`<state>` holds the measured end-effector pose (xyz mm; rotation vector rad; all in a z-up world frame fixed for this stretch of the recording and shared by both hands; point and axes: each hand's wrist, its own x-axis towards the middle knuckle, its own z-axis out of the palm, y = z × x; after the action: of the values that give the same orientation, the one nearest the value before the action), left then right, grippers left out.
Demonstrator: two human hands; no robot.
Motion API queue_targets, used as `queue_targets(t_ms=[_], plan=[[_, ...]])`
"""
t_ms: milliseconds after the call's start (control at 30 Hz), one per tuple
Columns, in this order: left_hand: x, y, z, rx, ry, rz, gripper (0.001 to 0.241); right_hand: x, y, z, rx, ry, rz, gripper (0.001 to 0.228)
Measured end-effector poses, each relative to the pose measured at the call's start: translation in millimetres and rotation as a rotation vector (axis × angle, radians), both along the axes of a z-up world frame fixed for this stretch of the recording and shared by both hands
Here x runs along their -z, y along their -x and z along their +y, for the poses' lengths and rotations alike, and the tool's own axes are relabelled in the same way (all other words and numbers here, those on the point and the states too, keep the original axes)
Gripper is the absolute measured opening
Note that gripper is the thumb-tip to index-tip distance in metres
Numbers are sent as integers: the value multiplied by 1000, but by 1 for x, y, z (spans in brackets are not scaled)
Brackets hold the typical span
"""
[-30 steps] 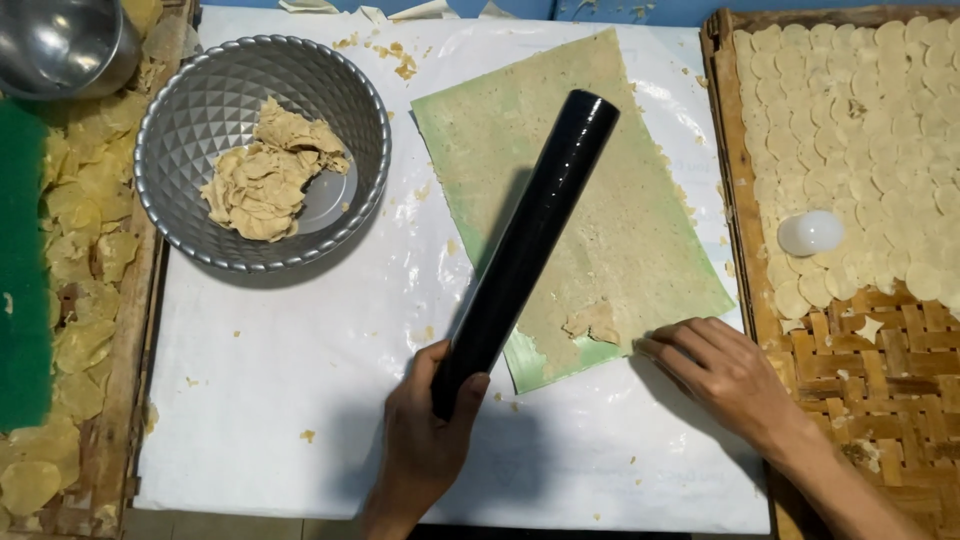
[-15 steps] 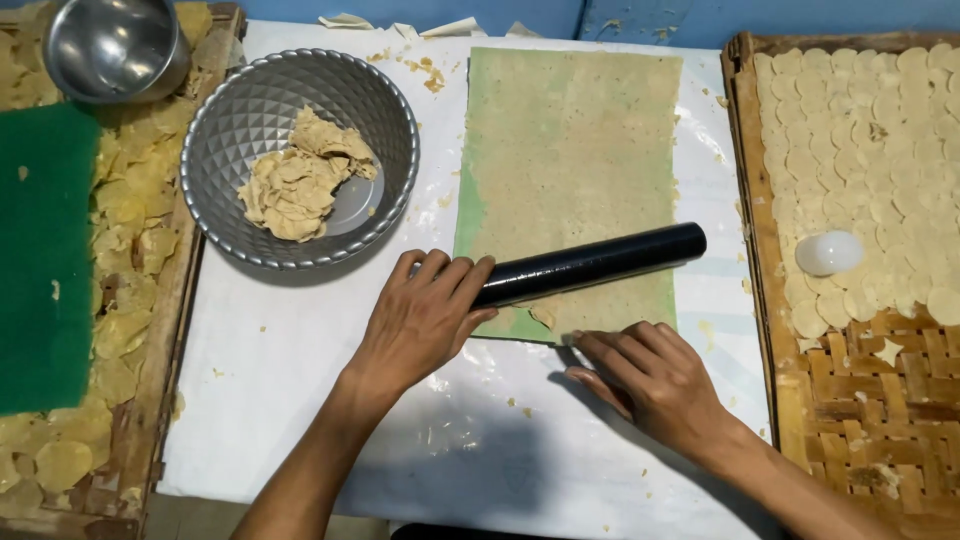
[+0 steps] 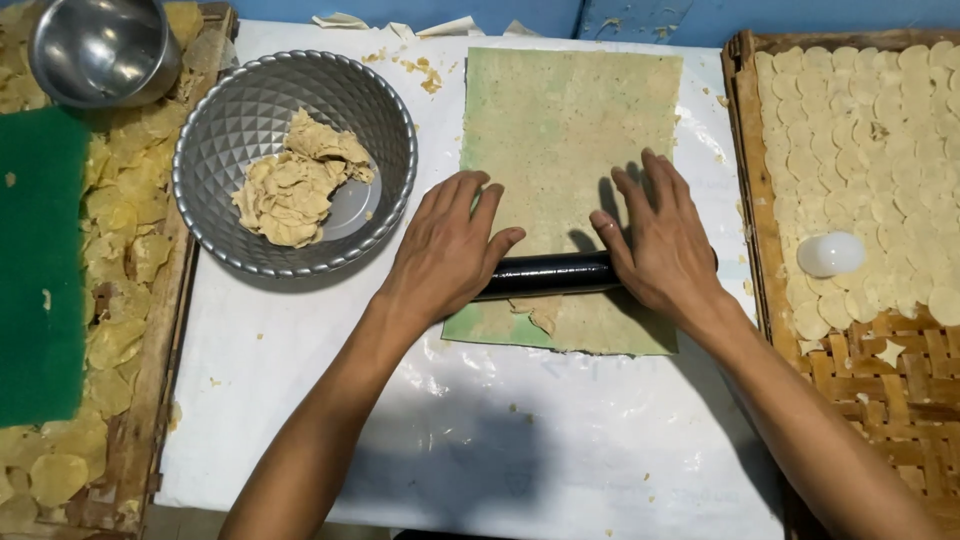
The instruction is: Rolling out dough and cutting it into small circular shapes using a manual cutter.
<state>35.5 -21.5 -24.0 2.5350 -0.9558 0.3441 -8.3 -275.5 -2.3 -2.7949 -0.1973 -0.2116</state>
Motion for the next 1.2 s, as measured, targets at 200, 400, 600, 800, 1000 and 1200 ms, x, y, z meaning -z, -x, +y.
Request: queue_targets(t_ms=[200, 400, 600, 800, 1000, 1200], plan=[[-31, 34, -5, -8, -139, 232, 65, 20, 33, 2, -7, 67, -31, 63], [7, 67, -2, -45, -115, -137, 66, 55, 73, -9, -48, 181, -198, 63], [2, 103, 5, -18, -70, 0, 64, 61, 115, -5, -23, 217, -232, 65], [-4, 140, 14, -28, -169, -10, 57, 43, 156, 5, -36, 127, -70, 58], [4, 181, 24, 12, -92, 77, 57, 40, 198, 7, -112, 274, -156, 62], [-3, 192, 30, -25, 111, -9, 36, 3, 192, 10, -108, -20, -278, 18]])
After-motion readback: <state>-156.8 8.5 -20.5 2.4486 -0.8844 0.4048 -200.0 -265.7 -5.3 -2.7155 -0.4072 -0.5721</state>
